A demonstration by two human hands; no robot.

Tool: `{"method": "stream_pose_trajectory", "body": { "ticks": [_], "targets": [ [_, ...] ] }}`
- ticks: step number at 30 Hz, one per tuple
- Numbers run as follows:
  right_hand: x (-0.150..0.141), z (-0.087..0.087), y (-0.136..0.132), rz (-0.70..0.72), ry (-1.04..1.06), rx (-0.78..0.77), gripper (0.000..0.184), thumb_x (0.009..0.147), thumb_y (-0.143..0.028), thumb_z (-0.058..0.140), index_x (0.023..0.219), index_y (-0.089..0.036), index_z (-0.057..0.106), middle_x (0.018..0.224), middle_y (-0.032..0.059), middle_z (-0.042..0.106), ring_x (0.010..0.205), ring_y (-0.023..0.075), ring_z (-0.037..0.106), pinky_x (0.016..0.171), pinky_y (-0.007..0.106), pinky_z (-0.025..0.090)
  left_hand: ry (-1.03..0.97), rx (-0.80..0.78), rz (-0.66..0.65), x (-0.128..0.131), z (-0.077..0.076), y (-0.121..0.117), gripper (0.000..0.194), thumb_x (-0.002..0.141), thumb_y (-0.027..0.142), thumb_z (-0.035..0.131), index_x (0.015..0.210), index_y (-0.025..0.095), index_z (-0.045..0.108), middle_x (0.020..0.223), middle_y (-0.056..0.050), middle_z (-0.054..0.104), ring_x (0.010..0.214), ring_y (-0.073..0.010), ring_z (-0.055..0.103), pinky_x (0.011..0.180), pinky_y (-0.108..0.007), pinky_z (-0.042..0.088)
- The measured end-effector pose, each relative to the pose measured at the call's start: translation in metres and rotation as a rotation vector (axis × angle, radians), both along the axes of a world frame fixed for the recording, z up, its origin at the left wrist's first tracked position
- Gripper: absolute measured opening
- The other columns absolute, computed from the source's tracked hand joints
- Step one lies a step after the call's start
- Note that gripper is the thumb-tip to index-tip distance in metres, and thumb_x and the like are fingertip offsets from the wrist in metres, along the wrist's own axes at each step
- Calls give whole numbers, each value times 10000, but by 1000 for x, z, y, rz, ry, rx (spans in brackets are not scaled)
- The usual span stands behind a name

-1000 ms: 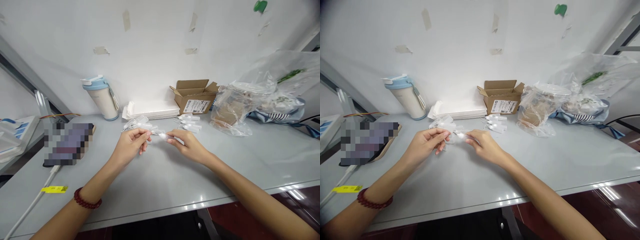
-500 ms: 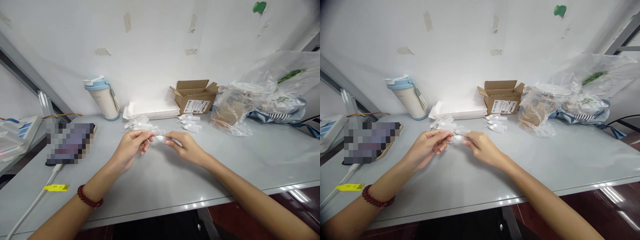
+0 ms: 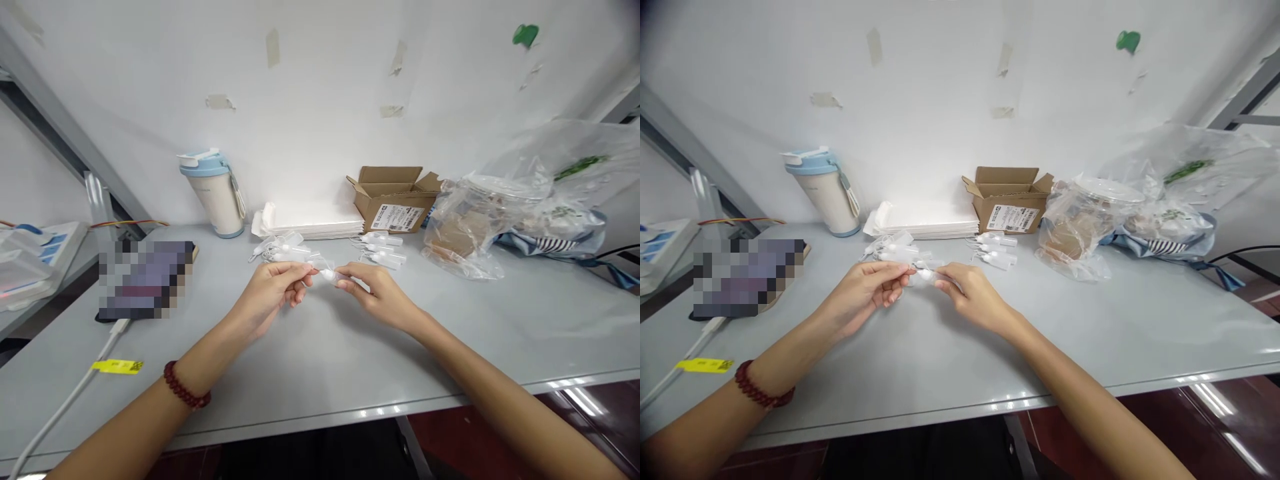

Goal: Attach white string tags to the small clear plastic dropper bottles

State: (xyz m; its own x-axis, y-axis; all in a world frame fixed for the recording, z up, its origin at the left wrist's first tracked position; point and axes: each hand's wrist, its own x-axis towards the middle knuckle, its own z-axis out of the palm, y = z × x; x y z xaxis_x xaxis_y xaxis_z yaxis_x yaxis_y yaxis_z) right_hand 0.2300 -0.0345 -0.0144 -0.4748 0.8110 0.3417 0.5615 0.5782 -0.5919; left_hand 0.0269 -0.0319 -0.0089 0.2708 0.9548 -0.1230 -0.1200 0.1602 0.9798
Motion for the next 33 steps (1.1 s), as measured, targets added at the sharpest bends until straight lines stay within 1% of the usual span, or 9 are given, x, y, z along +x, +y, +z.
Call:
{"method": "stream_pose_trajectory", "body": {
  "ticks": [8, 14, 21, 27, 33],
  "targets": [
    [-1, 0, 0, 11, 3, 7, 202, 906, -211, 467, 946, -128, 646, 803, 58, 665, 694, 146, 565, 654, 252, 398, -10, 15, -10, 0, -1, 1, 198, 777, 306, 658, 794, 118, 719, 676, -9, 571, 502, -49, 476, 460, -182, 362],
    [-1, 0, 0, 2, 0, 24, 202, 908, -220, 467, 935, -135, 648, 801, 59, 667, 691, 148, 568, 653, 252, 398, -44, -28, -1, 1, -1, 1, 194, 771, 299, 669, 812, 116, 718, 683, -7, 566, 509, -47, 480, 461, -177, 356],
    [-2, 0, -1, -13, 0, 11, 220, 907, -228, 463, 931, -133, 660, 789, 58, 665, 684, 148, 561, 648, 256, 392, -46, -22, -10, 1, 1, 1, 182, 774, 284, 663, 786, 109, 712, 668, -8, 569, 503, -49, 483, 465, -183, 362],
    [-3, -3, -1, -45, 15, -16, 218, 889, -181, 462, 923, -107, 664, 767, 56, 659, 671, 145, 551, 634, 251, 388, 12, 41, 19, 3, -1, 1, 203, 772, 312, 657, 745, 115, 701, 672, -14, 580, 518, -65, 503, 474, -198, 382],
    [-5, -2, -3, -113, 70, -36, 203, 875, -167, 469, 893, -123, 666, 748, 43, 661, 656, 140, 556, 618, 243, 388, 62, 117, 54, 6, -1, -1, 214, 771, 327, 649, 721, 123, 690, 672, -16, 587, 511, -78, 510, 471, -217, 392]
  ]
}}
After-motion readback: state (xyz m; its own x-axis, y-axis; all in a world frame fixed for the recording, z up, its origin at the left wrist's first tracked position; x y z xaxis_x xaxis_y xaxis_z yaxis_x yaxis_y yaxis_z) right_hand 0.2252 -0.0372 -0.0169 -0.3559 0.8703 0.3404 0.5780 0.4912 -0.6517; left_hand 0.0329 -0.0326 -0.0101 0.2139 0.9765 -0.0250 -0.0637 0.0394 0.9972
